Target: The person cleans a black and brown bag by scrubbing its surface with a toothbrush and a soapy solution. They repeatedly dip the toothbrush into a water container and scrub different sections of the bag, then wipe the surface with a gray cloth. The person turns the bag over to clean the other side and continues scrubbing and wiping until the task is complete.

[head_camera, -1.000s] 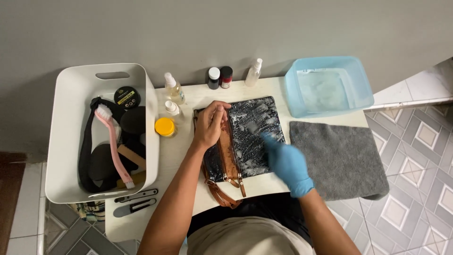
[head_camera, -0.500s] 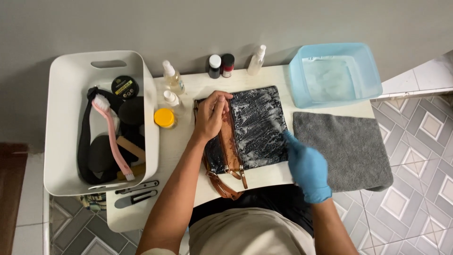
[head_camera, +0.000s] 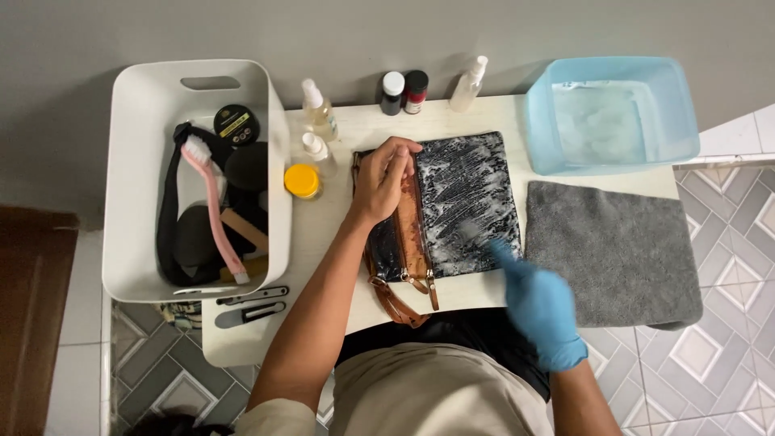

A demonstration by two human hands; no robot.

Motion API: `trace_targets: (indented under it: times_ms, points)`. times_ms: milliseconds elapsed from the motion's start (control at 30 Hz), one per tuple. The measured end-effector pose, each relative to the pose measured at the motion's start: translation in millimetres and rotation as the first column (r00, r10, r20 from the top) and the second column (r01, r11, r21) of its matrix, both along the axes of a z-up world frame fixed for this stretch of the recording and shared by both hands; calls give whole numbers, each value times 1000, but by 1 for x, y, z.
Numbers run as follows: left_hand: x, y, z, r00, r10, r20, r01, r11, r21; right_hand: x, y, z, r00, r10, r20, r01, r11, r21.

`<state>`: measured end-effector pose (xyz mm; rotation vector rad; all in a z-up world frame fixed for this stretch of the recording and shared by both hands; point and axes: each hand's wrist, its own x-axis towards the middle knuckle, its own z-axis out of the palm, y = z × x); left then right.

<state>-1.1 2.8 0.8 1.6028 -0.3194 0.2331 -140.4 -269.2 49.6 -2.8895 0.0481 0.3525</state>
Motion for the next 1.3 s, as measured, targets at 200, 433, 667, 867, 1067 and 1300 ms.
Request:
trace_targets:
  times_ms: [200, 433, 667, 867, 1067, 1300]
  points:
    - [2, 2, -9, 1000, 11, -8, -11, 1000, 2, 18, 65, 72, 997, -56, 44, 23, 840, 543]
    - [-7, 9, 19, 999, -33, -10, 33, 999, -18, 59, 111, 27, 943, -64, 325, -185, 714, 675]
    - [-8, 11, 44, 995, -78, 58, 79, 997, 1, 74, 151, 27, 962, 23, 271, -195, 754, 627]
    - [-4, 13, 19, 997, -75, 36, 73, 996, 48, 75, 88, 50, 956, -64, 286, -104, 838, 536]
    - [-5, 13, 23, 996, -66, 62, 59, 993, 98, 64, -1, 8, 905, -215, 368, 107, 951, 291]
    - [-6, 13, 23, 996, -66, 55, 59, 992, 109, 67, -33, -39, 893, -272, 358, 219, 959, 182]
